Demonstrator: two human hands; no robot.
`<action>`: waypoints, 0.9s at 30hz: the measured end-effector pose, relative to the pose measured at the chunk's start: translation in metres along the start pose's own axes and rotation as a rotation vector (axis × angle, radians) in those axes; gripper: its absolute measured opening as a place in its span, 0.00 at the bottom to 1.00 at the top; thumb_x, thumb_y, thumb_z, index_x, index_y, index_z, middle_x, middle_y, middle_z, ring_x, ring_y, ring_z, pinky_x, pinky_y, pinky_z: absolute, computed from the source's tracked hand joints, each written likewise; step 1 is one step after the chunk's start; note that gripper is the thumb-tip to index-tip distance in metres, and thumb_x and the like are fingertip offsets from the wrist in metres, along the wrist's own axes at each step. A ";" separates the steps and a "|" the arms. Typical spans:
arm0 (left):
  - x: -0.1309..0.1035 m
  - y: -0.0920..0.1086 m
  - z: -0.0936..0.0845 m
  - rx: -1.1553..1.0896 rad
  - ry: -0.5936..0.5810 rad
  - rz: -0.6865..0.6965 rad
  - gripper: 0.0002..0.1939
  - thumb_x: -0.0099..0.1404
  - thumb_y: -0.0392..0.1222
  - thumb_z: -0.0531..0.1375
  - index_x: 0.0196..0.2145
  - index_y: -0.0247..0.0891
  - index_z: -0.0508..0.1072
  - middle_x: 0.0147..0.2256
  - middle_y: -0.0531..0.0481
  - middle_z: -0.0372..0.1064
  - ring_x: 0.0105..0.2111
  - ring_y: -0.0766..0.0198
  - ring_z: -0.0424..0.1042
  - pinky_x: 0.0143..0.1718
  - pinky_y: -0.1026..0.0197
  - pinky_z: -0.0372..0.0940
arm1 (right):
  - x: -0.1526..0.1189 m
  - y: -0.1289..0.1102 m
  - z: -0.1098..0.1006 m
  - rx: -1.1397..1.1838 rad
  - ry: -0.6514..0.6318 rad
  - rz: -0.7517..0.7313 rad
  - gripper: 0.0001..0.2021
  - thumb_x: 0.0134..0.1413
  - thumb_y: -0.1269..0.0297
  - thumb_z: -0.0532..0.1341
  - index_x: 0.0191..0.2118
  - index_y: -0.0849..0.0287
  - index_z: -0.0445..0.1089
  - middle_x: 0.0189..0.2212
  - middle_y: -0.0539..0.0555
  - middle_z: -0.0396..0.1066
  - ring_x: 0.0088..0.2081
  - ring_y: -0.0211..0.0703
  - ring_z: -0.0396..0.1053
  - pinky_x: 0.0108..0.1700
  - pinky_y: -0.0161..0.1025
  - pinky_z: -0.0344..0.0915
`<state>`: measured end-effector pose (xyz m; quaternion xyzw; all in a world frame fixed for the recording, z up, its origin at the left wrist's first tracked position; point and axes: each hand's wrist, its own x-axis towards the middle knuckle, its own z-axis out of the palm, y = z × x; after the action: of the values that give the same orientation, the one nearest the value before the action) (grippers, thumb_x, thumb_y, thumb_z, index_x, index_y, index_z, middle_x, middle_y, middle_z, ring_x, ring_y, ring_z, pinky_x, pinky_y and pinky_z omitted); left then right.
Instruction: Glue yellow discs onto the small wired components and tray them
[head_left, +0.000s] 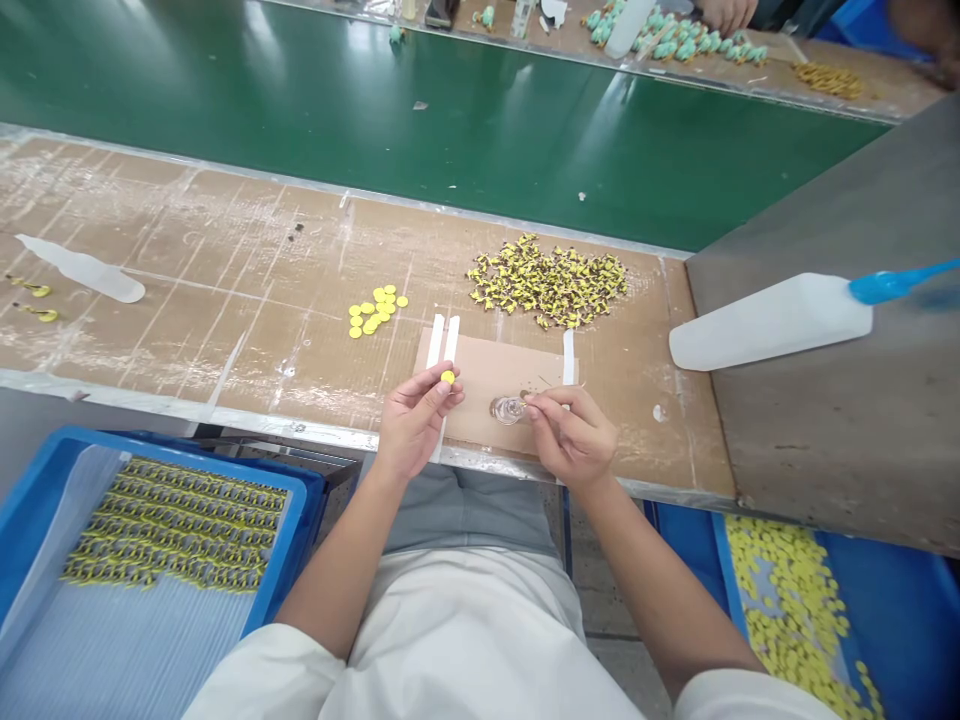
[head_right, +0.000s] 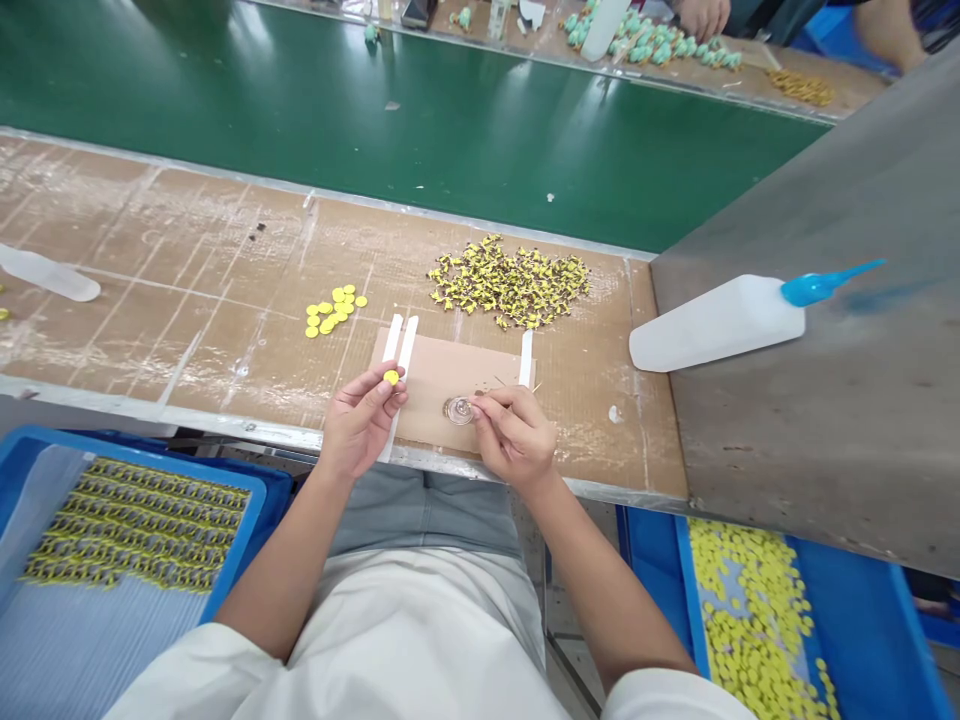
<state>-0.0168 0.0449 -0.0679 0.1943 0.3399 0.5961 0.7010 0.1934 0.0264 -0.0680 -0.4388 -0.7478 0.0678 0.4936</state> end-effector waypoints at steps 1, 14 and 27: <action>0.000 0.000 0.000 -0.001 0.001 0.002 0.14 0.57 0.36 0.70 0.42 0.37 0.81 0.41 0.46 0.78 0.36 0.69 0.76 0.42 0.68 0.71 | 0.000 0.000 0.000 0.008 0.014 0.020 0.13 0.54 0.75 0.64 0.45 0.55 0.75 0.34 0.57 0.74 0.34 0.44 0.73 0.34 0.42 0.72; 0.002 0.002 0.011 -0.069 0.012 -0.015 0.14 0.57 0.39 0.70 0.42 0.39 0.80 0.38 0.47 0.78 0.34 0.70 0.76 0.37 0.69 0.72 | 0.062 0.013 0.008 0.625 0.050 0.509 0.06 0.52 0.64 0.69 0.38 0.53 0.79 0.33 0.52 0.77 0.28 0.37 0.73 0.32 0.36 0.73; 0.039 0.006 0.036 0.066 -0.145 -0.149 0.15 0.58 0.43 0.70 0.42 0.34 0.80 0.35 0.45 0.78 0.33 0.68 0.76 0.38 0.66 0.71 | 0.069 0.012 0.027 0.702 0.090 0.670 0.06 0.55 0.62 0.67 0.39 0.54 0.78 0.34 0.52 0.76 0.29 0.35 0.71 0.32 0.34 0.72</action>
<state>0.0066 0.0892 -0.0482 0.2342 0.3214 0.5151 0.7593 0.1699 0.0928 -0.0415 -0.4648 -0.4752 0.4520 0.5949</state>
